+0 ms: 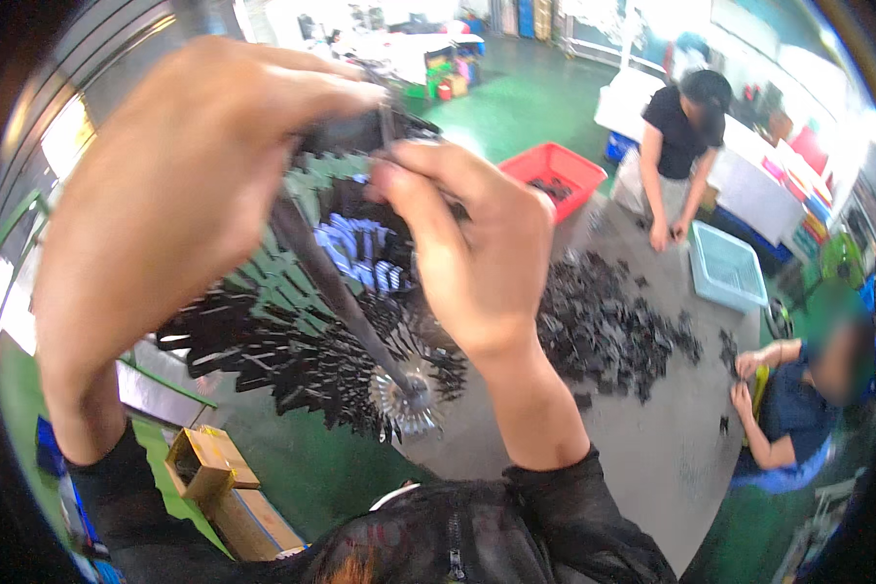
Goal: The person hangs small black plastic-coated metal parts onto a vertical rotating metal rack by threading wire hooks through holes in the parts. The person then moves the entire loaded rack to a different station.
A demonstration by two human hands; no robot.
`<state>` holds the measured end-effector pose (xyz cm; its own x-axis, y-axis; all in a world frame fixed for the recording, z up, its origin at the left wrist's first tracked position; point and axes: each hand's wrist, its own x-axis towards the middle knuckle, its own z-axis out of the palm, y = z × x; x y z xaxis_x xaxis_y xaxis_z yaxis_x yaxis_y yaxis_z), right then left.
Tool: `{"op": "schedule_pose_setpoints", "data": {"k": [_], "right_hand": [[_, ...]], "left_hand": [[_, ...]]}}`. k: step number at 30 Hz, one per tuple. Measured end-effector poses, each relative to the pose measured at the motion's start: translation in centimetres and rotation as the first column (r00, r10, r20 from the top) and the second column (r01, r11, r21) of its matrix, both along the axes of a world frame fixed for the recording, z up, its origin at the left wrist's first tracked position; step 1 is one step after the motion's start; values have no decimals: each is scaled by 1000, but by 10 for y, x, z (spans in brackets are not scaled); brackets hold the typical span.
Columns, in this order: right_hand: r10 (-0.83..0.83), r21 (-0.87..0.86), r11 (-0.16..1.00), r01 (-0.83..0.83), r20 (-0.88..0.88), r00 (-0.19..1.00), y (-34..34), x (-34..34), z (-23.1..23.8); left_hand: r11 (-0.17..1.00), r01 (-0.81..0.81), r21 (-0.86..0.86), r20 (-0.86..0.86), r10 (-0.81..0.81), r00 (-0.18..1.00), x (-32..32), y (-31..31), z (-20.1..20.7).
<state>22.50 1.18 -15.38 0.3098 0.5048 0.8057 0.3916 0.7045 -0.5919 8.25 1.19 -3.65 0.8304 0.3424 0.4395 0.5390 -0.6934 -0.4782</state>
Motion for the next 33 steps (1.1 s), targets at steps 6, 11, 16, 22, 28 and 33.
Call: {"op": "schedule_pose_setpoints", "data": {"k": [6, 11, 16, 22, 28, 33], "right_hand": [[470, -70, 869, -490, -194, 861, 1, 21, -1], [411, 29, 911, -410, -120, 904, 2, 65, -18], [-167, -158, 978, 139, -178, 970, -16, 153, -50], [-640, -403, 598, 693, 282, 715, -32, 303, -156], [-599, -483, 417, 770, 492, 632, -35, 251, -149], [-101, -39, 994, 102, 14, 995, -34, 62, -34]], "left_hand": [[997, -48, -59, -54, 45, 998, -8, 4, 4], [979, -85, -186, 6, 87, 996, -37, 36, 11], [978, -73, -194, 30, 80, 996, -17, -7, 17], [924, 87, -373, 230, 1, 973, -47, 10, -3], [964, 72, -255, 122, -42, 992, -23, -16, 9], [998, -3, -69, -32, 1, 999, -23, -12, 8]]}}
